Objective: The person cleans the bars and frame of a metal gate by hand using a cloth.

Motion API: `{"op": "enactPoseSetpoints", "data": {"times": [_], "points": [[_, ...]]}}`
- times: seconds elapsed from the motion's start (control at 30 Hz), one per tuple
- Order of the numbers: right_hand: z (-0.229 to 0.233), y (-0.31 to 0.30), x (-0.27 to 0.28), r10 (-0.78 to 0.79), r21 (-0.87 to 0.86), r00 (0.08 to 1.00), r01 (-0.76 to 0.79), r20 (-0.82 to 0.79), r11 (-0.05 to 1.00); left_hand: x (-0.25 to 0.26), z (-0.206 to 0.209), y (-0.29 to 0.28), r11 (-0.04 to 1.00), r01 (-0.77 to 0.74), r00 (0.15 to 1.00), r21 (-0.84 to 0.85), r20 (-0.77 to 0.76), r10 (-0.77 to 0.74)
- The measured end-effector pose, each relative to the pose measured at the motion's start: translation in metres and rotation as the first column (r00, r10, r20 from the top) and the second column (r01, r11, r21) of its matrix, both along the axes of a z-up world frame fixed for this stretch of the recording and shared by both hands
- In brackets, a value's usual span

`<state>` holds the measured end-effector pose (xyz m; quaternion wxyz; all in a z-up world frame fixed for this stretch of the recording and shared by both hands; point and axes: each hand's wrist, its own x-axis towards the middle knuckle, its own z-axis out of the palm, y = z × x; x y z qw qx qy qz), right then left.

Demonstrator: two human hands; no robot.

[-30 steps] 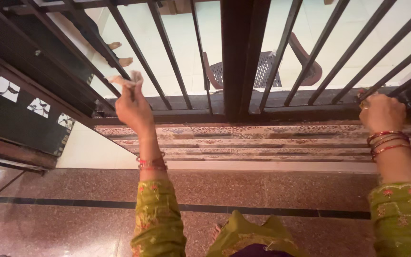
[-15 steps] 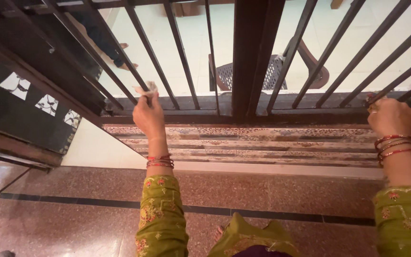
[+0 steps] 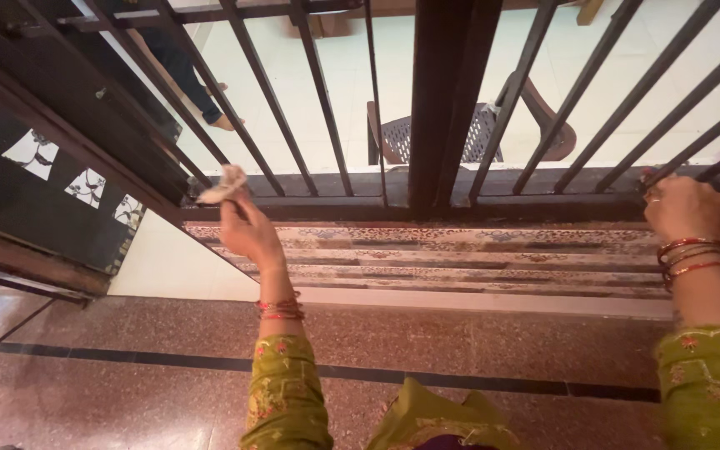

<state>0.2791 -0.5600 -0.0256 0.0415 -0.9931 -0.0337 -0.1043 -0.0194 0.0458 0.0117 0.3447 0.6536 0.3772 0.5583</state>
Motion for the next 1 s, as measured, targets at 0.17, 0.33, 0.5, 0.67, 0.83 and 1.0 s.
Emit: {"op": "enactPoseSetpoints", "data": {"times": [0.17, 0.33, 0.5, 0.67, 0.83, 1.0], "points": [[-0.009, -0.008, 0.009, 0.013, -0.08, 0.999, -0.01, 0.034, 0.997, 0.013, 0.046, 0.034, 0.963, -0.052, 0.988, 0.263, -0.127, 0.088], [-0.021, -0.017, 0.017, -0.004, -0.096, 0.998, 0.009, 0.059, 0.995, 0.025, 0.04, 0.053, 0.938, -0.089, 0.937, 0.334, -0.29, 0.192], [-0.023, -0.019, 0.016, 0.058, -0.099, 0.995, -0.05, 0.079, 0.994, 0.022, 0.008, 0.063, 0.929, -0.095, 0.906, 0.358, -0.356, 0.23], [-0.034, -0.025, 0.018, 0.18, 0.093, 0.969, -0.198, 0.168, 0.976, 0.009, -0.02, 0.061, 0.917, -0.018, 0.866, 0.399, -0.451, 0.214], [-0.037, -0.018, 0.023, 0.191, 0.17, 0.963, -0.224, 0.189, 0.96, -0.015, -0.018, 0.066, 0.944, 0.07, 0.88, 0.322, -0.465, 0.094], [-0.037, -0.012, 0.026, 0.247, 0.195, 0.939, -0.296, 0.239, 0.935, -0.026, 0.003, 0.083, 0.987, -0.144, 0.986, -0.066, -0.094, 0.137]]}}
